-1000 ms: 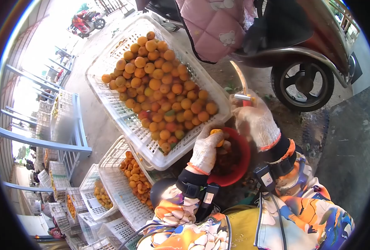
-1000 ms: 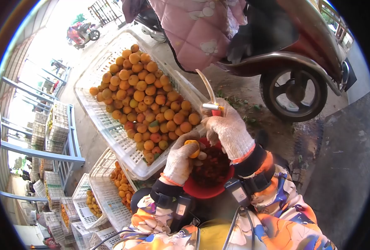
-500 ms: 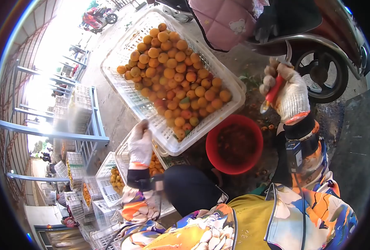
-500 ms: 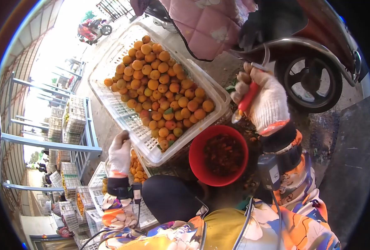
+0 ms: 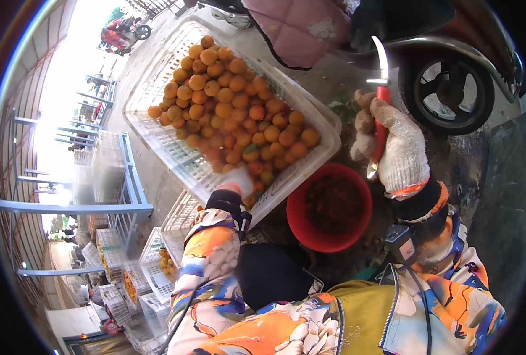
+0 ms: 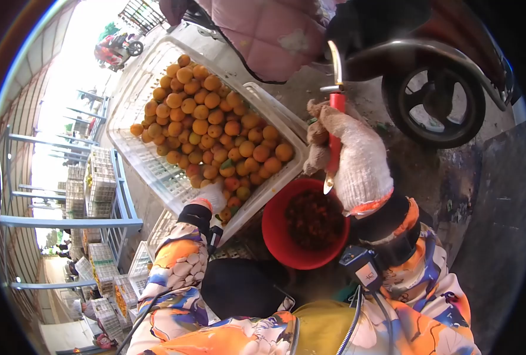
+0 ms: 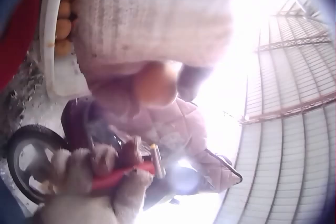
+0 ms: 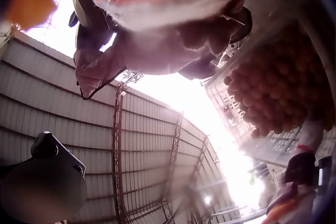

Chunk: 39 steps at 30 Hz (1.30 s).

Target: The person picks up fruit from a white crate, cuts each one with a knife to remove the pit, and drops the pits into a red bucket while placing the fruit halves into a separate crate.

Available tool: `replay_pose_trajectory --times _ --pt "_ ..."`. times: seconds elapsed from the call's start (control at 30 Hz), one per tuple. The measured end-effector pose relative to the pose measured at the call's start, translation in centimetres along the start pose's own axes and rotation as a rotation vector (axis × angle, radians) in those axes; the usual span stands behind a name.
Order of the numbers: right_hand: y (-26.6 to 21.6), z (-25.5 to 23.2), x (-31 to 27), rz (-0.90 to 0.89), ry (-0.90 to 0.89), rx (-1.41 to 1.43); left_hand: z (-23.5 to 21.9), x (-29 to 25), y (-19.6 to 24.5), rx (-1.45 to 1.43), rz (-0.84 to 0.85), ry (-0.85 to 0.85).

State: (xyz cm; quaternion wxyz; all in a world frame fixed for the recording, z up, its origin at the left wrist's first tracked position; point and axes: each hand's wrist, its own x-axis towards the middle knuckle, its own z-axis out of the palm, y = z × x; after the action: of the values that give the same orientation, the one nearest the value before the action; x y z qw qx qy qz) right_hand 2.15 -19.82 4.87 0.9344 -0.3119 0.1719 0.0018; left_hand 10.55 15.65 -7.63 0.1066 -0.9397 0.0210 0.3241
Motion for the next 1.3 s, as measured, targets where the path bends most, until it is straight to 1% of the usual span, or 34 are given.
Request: replay_pose_trajectory --times 0.03,0.1,0.17,0.33,0.37,0.4,0.43,0.47,0.5,0.57,0.6,0.63,0.67,0.7,0.73,0.77,0.8,0.9,0.93,1.07,1.13,1.17,1.23,1.3 --pt "-0.1 -0.1 0.0 0.008 -0.038 -0.01 0.4 0.2 0.0 0.007 0.008 -0.003" --pt "-0.2 0.0 -0.1 0.025 -0.021 0.01 0.9 0.3 0.3 -0.079 -0.062 -0.012" --pt "-0.4 0.0 -0.2 0.016 -0.054 -0.035 1.2 0.3 0.4 -0.045 -0.091 -0.001" --pt "-0.7 0.2 -0.2 0.018 -0.048 -0.017 -0.5 -0.1 1.2 0.02 -0.096 -0.045" --pt "-0.9 0.6 -0.6 -0.018 -0.036 -0.076 -1.4 -0.6 1.4 0.022 -0.094 -0.042" --pt "-0.9 0.8 -0.9 -0.05 -0.024 -0.136 -2.4 -1.3 1.2 -0.248 -0.076 -0.077" --pt "-1.0 0.6 -0.9 -0.052 -0.027 -0.134 -3.0 -1.7 0.8 -0.518 -0.058 -0.11" --pt "-1.1 0.3 -1.0 -0.014 -0.11 -0.159 -0.5 0.0 -1.6 -0.819 -0.015 -0.055" --pt "-1.2 0.3 -1.0 0.021 -0.195 -0.184 -0.9 -1.3 -1.5 -0.818 -0.014 -0.047" --pt "-1.0 1.0 -1.8 0.129 -0.181 -0.237 -3.3 -5.3 0.3 -1.783 0.29 -0.118" --pt "0.2 0.8 -1.5 0.097 -0.224 -0.287 -3.9 -6.8 1.1 -1.784 0.302 -0.105" --pt "0.9 1.1 -1.8 0.127 -0.221 -0.306 -4.3 -8.2 2.0 -1.981 0.476 -0.191" --pt "0.8 1.9 -2.5 0.192 -0.234 -0.38 -4.6 -9.6 3.2 -2.167 0.662 -0.287" --pt "0.5 2.4 -3.2 0.258 -0.243 -0.456 -5.2 -11.4 5.0 -2.168 0.677 -0.282" --pt "2.3 1.4 -2.8 0.164 -0.321 -0.516 -5.8 -13.3 7.0 -2.288 0.698 -0.21" --pt "2.1 1.9 -3.4 0.22 -0.336 -0.551 -5.9 -14.3 8.4 -2.409 0.717 -0.138" --pt "2.5 1.7 -3.5 0.194 -0.363 -0.582 -5.6 -14.3 8.9 -2.47 0.714 -0.206" --pt "3.6 1.0 -3.5 0.134 -0.393 -0.671 -4.0 -13.8 10.4 -2.533 0.786 -0.217" --pt "3.6 1.0 -3.4 0.101 -0.399 -0.715 -3.9 -13.8 10.7 -2.509 0.787 -0.19" --pt "3.7 0.9 -3.1 0.068 -0.395 -0.763 -4.1 -13.5 11.3 -2.528 0.832 -0.188" --pt "3.4 1.3 -3.3 0.086 -0.351 -0.83 -4.9 -14.1 11.6 -2.405 0.839 0.025" --pt "3.4 1.4 -3.2 0.086 -0.351 -0.836 -4.9 -13.9 11.5 -2.41 0.842 0.025" --pt "3.5 1.5 -3.2 0.138 -0.368 -0.794 -4.6 -13.6 11.4 -2.274 0.794 0.155" --pt "3.6 1.7 -3.2 0.152 -0.381 -0.814 -5.0 -14.0 11.7 -2.266 0.811 0.151"
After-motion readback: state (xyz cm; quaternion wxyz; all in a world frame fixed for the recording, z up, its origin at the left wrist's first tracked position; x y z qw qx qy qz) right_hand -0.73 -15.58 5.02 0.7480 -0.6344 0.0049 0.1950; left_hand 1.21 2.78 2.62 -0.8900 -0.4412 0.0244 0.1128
